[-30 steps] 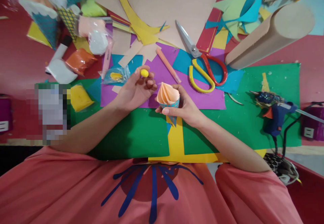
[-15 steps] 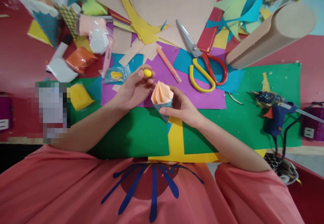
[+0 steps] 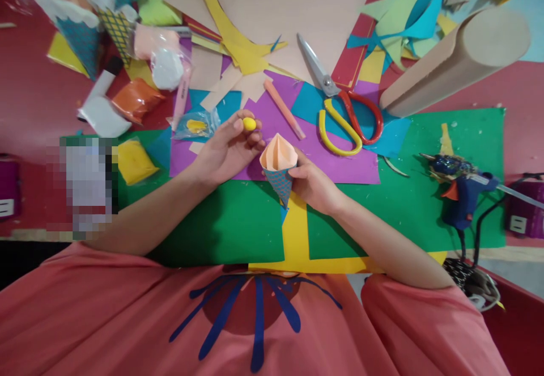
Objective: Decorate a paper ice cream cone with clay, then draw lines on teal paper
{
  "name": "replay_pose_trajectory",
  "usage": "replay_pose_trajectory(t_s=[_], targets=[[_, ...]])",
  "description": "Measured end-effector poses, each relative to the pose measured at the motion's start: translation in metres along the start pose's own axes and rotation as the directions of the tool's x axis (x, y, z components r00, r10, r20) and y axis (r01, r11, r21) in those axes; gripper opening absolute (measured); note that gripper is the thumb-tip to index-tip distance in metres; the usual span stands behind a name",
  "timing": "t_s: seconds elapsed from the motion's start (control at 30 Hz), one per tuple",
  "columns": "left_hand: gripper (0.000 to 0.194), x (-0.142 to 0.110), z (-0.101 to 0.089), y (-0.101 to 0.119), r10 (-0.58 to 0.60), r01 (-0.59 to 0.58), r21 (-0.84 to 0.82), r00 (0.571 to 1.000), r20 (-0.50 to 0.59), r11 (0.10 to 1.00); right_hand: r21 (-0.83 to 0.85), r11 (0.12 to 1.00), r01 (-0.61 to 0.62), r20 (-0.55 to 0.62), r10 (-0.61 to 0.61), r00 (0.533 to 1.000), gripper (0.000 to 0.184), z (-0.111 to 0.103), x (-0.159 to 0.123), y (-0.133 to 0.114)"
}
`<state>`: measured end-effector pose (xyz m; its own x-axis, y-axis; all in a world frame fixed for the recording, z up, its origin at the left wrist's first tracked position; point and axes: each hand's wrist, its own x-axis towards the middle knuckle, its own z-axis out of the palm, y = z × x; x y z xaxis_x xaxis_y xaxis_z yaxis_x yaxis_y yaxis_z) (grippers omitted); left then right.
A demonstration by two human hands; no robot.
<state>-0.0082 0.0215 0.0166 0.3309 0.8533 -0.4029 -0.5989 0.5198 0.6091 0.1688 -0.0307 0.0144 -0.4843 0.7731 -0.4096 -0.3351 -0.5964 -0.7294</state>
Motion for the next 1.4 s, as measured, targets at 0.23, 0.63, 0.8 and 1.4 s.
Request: replay_pose_trajectory(t_s=[0.23,0.63,0.8,1.4], targets=[[0.008,0.001,-0.003,-0.002,0.008,-0.009,0.024,0.999,0.046,1.0,-0.08,0.995,0.06,-0.033,-0.063,0.997,0.054,0.002,-0.004,0.0],[0.015,0.005,-0.009,-0.009,0.164,-0.181,0.141,0.979,0.122,0.973,0.008,0.999,-0.037,-0.006,0.038,0.999,0.054,0.005,-0.001,0.006],[0.011,0.004,-0.01,-0.008,0.184,-0.209,0.163,0.971,0.155,0.964,-0.186,0.98,0.076,0.014,-0.075,0.997,0.053,0.008,-0.004,0.006],[0.031,0.001,-0.007,-0.009,0.156,-0.201,0.27,0.972,0.178,0.942,-0.196,0.976,0.096,0.13,-0.071,0.989,0.051,0.005,-0.004,0.007]])
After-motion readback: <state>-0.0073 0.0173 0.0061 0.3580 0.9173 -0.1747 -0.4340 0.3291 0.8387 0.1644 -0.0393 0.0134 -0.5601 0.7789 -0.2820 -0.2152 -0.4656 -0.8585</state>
